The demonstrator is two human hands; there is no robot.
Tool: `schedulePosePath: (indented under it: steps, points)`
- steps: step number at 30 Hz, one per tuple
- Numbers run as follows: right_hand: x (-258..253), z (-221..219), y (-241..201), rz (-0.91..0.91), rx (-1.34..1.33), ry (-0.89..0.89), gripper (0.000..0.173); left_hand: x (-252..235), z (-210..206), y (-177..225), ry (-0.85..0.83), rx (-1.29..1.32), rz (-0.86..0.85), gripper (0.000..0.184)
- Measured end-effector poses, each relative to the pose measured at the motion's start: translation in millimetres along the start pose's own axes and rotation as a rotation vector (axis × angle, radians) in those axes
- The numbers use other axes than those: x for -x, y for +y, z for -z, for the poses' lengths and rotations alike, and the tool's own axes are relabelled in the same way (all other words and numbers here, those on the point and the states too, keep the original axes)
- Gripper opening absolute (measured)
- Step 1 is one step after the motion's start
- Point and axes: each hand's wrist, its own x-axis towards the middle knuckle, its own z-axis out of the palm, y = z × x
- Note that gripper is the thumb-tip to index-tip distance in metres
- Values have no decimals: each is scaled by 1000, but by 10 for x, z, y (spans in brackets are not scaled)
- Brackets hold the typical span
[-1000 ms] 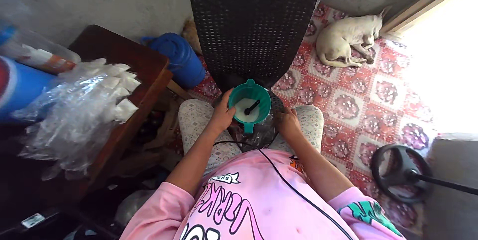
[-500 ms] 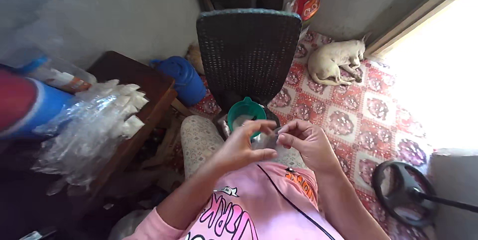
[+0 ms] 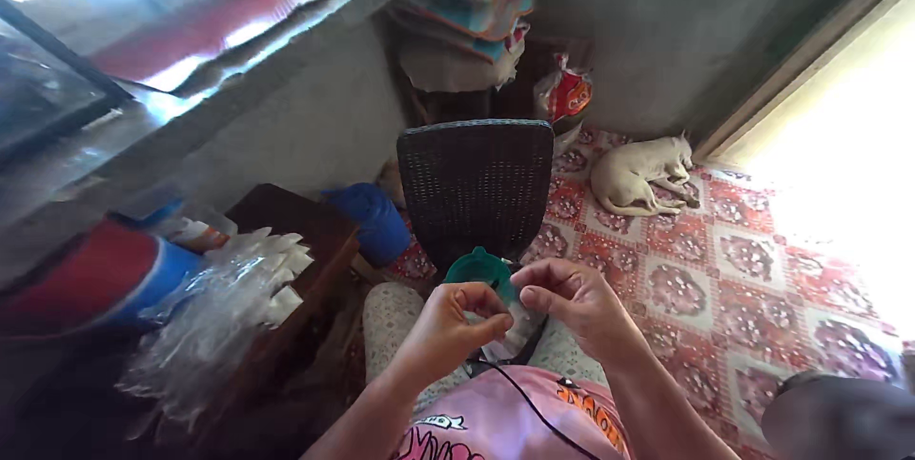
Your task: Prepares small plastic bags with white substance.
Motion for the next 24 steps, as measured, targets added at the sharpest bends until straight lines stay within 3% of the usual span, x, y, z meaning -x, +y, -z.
schedulePosePath:
  steps: [2,6,12,17,24]
  points:
    - [-18,19,12,33,-3,12,10,-10,10,6,-57,-1,15,11]
    - [2,255,13,182,-64,158,11,10,190,49,-50,-95,1,9]
    - [124,400,25,204,-290,414,8,42,502,150,195,-22,-78,11]
    - [198,384,173,104,-413,430,5,-8,480,183,407,303,-160,12]
    - [326,478,250,-79,-477,389,17,-33,490,191,536,333,-202,12]
